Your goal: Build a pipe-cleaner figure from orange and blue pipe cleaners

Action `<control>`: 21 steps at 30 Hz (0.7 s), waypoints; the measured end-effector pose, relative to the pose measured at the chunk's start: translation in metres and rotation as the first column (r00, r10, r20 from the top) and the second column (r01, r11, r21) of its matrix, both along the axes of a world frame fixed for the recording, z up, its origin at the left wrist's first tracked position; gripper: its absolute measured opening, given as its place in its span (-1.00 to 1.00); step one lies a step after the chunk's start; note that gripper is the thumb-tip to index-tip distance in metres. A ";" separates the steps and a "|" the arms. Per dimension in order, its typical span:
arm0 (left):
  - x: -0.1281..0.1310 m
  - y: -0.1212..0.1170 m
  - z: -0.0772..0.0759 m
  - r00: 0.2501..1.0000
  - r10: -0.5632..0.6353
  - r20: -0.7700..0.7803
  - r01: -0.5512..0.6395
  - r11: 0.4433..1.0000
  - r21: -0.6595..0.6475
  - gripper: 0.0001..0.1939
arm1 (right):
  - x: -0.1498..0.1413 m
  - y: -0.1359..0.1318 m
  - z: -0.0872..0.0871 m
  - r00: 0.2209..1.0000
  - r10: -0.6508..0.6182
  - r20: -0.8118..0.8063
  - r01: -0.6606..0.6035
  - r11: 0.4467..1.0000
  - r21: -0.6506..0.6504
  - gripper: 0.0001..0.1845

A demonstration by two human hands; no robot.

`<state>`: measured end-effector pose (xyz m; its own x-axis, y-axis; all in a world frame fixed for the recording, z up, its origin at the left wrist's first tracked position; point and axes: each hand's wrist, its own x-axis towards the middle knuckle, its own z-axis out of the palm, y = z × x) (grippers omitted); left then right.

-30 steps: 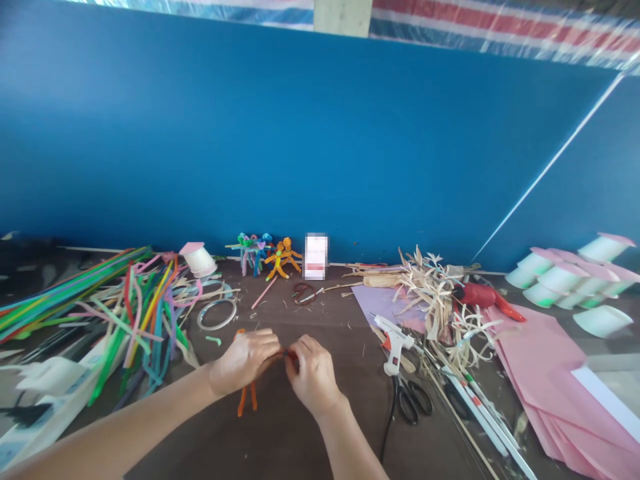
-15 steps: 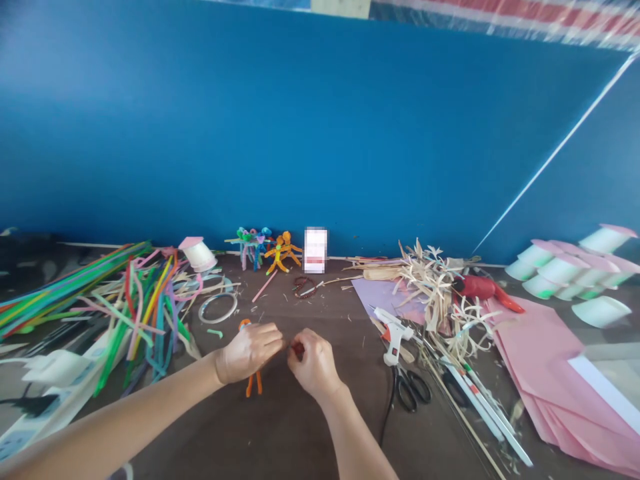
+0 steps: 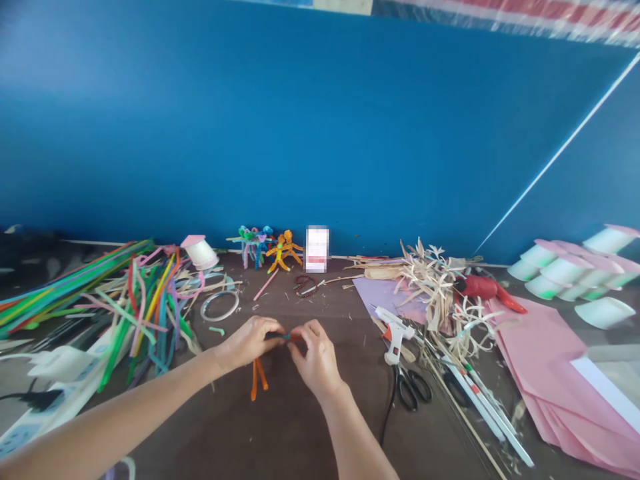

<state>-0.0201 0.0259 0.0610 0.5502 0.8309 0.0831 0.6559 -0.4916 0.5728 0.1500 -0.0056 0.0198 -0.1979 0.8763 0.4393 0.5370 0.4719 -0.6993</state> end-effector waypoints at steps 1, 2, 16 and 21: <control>0.001 -0.001 -0.001 1.000 -0.008 -0.001 0.008 1.000 -0.001 -0.86 | 0.000 0.000 0.001 1.000 -0.003 0.018 0.003 1.000 0.013 -0.85; 0.001 -0.002 -0.001 1.000 -0.016 -0.003 0.016 1.000 0.006 -0.87 | -0.001 -0.001 0.001 0.999 -0.005 0.037 0.004 1.000 0.022 -0.87; 0.002 -0.006 -0.017 0.982 -0.091 -0.166 0.123 0.974 0.192 -0.87 | 0.001 0.005 -0.012 0.978 0.039 0.206 -0.043 0.999 0.016 -0.87; -0.002 -0.012 -0.011 0.999 -0.017 0.036 0.004 0.948 0.320 -0.81 | 0.005 0.008 -0.015 0.985 0.041 0.169 -0.036 0.999 -0.034 -0.89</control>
<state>-0.0221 0.0142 0.0503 0.5500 0.7515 0.3643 0.6305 -0.6597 0.4090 0.1551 0.0020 0.0051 -0.3008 0.8793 0.3692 0.6308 0.4738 -0.6146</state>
